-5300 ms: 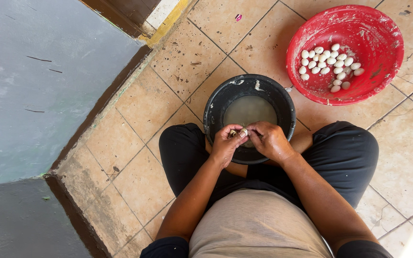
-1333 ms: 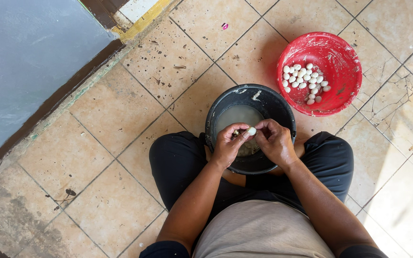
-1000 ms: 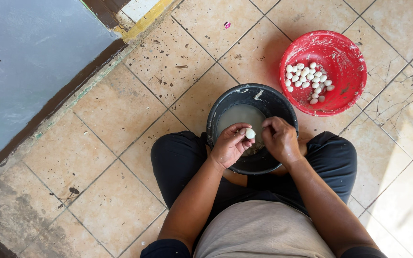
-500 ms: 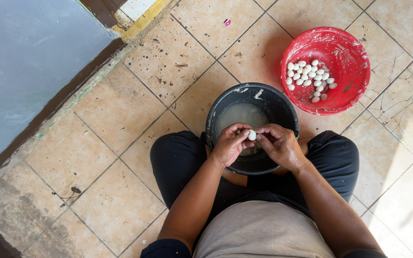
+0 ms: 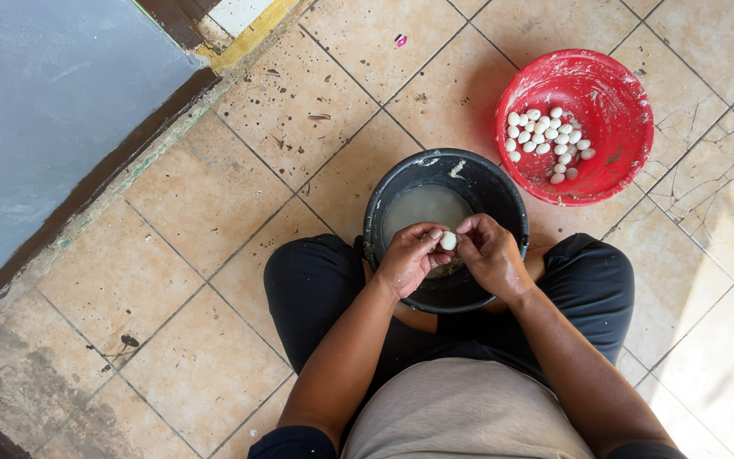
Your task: The person sits on the floor and peels small white eggs by hand. They dip the eggs into a black bucket of water, remove the shells, and place the peeled eggs into a red bowl.
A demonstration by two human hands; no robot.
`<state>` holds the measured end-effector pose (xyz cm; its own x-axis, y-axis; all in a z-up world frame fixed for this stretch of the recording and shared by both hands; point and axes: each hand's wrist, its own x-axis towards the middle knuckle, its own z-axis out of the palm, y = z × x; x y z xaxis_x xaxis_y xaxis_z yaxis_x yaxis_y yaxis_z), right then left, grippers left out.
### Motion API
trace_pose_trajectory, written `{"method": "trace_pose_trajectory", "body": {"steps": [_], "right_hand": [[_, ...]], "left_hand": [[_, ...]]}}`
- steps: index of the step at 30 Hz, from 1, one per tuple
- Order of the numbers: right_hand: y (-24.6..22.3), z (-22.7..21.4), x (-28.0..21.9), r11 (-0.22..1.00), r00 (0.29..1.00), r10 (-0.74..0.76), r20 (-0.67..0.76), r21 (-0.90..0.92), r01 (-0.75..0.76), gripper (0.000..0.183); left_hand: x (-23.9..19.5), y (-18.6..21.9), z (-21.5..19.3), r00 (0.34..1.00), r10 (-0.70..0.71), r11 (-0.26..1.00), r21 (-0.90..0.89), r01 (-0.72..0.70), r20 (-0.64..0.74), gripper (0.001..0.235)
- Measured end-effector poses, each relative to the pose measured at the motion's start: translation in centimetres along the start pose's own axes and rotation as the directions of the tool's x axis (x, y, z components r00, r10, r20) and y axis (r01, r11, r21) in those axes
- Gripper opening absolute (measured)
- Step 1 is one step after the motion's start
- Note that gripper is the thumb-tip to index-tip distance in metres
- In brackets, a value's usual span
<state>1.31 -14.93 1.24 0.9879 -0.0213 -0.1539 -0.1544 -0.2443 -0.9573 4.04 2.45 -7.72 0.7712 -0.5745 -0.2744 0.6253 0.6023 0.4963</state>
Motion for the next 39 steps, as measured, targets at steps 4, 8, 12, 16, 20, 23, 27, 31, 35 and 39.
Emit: {"method": "trace_pose_trajectory", "body": {"steps": [4, 8, 12, 16, 20, 23, 27, 31, 35, 39], "right_hand": [[-0.2, 0.6, 0.1, 0.909, 0.982, -0.101, -0.159, -0.416, 0.027, 0.012], [-0.5, 1.1, -0.2, 0.74, 0.899, -0.435, -0.047, -0.588, 0.327, 0.014], [-1.0, 1.2, -0.2, 0.728, 0.88, -0.474, 0.024, -0.552, 0.407, 0.015], [-1.0, 1.1, 0.0, 0.76, 0.894, -0.448, 0.01, -0.522, 0.387, 0.016], [-0.5, 0.7, 0.1, 0.774, 0.902, -0.431, 0.015, -0.507, 0.379, 0.016], [-0.2, 0.3, 0.4, 0.771, 0.905, -0.426, -0.003, -0.524, 0.362, 0.014], [-0.4, -0.5, 0.9, 0.766, 0.911, -0.404, -0.08, -0.574, 0.289, 0.015], [-1.2, -1.2, 0.0, 0.892, 0.933, -0.36, 0.002, -0.291, 0.345, 0.018], [-1.5, -1.3, 0.0, 0.967, 0.966, -0.226, 0.126, -0.09, 0.238, 0.015], [-1.4, -0.8, 0.3, 0.954, 0.969, -0.224, 0.102, -0.179, 0.239, 0.011]], "left_hand": [[0.2, 0.3, 0.8, 0.993, 0.068, 0.99, 0.127, -0.056, -0.094, 0.023], [-0.2, 0.2, 1.7, 0.985, 0.149, 0.933, 0.344, -0.109, -0.092, 0.026], [-0.3, 0.5, 2.0, 0.986, 0.124, 0.927, 0.368, -0.075, -0.112, 0.024], [-0.2, 0.6, 1.5, 0.996, 0.069, 0.961, 0.271, -0.051, -0.061, 0.021], [-0.2, 0.7, 1.0, 0.999, 0.023, 0.991, 0.129, -0.027, 0.028, 0.021], [-0.4, 0.8, 0.9, 0.996, 0.014, 0.998, 0.065, -0.02, 0.089, 0.024], [-0.5, 1.0, 1.2, 0.998, 0.012, 0.999, 0.038, -0.015, 0.067, 0.028], [-0.2, 1.2, 1.1, 1.0, 0.022, 0.998, 0.065, -0.023, 0.015, 0.03], [-0.1, 0.9, 1.1, 0.998, 0.019, 0.995, 0.093, -0.023, 0.054, 0.027], [-0.2, 1.0, 0.7, 0.999, 0.027, 0.991, 0.133, -0.033, 0.044, 0.027]]}}
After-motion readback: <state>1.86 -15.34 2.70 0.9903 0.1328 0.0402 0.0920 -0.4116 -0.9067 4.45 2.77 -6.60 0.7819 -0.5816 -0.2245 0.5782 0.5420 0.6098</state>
